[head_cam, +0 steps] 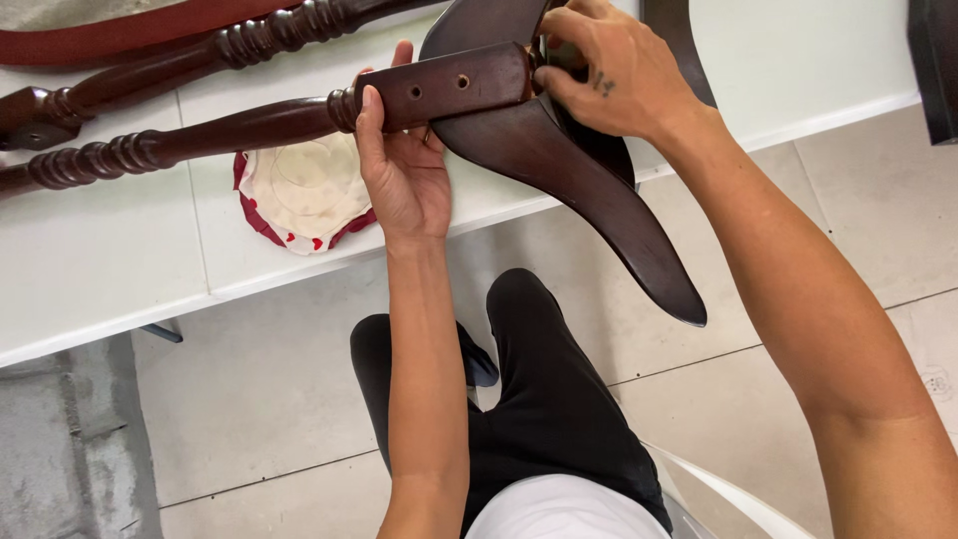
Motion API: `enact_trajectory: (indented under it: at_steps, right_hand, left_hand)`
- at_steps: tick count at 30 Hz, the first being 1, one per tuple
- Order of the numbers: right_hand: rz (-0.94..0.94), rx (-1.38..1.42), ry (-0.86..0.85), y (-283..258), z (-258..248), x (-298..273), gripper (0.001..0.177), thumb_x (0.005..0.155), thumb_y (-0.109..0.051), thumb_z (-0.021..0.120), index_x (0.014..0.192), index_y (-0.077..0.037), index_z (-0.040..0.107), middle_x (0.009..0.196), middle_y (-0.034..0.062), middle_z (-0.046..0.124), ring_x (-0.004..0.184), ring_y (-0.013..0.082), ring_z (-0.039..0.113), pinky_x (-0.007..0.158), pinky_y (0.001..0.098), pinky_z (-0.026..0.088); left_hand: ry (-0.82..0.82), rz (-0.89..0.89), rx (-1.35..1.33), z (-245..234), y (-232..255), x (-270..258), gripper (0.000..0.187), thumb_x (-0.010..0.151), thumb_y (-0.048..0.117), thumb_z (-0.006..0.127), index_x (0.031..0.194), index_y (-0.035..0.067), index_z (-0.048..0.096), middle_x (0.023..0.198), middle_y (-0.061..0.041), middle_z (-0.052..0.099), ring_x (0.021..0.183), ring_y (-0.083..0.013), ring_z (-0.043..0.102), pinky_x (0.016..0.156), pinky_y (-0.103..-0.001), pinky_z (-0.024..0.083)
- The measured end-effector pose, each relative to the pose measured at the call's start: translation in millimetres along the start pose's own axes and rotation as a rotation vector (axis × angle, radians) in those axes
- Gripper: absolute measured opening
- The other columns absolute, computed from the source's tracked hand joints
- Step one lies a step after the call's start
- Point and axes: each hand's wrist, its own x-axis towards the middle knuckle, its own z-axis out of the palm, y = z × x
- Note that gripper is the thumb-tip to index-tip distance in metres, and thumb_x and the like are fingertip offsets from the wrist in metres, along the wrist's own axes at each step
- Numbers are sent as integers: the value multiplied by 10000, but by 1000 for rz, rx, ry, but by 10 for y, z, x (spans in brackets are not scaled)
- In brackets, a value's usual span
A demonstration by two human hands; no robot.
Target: The person aligns a wooden chair leg with a curved stretcher, inserts a wooden dowel into the joint, and secures the connection. The person then repeats the process with another leg and stretcher, ensuring the parts are properly fitted.
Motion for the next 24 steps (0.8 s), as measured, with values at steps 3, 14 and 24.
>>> enact_trajectory:
  at_steps: [3,14,24]
  right_hand:
    - [-106,-152,35,-11,48,-6,401,880,-214,766,1229,-62,641,1146,148,657,1032,340,643,816,469,528]
    - [149,-178,-26,-57,164,143,289,919,-321,748,1028,-55,713,1049,136,673,1000,337,641,799,492,522]
    - [119,126,132,-65,12,96,367,950,-219,813,1133,58,655,1016,188,709,937,282,708,813,397,581]
  left_hand:
    - [-14,9,3,0,-11,-1,273,1067,274,567,1293,119,554,1412,-180,601,1027,-146,701,774,-256,612]
    - [19,0,1,1,12,-9,262,1050,270,582,1268,130,547,1392,-168,615,1022,-125,693,787,-247,606]
    - [10,2,-1,17,22,5,258,1030,274,579,1238,126,541,1372,-180,612,1059,-151,700,854,-274,632]
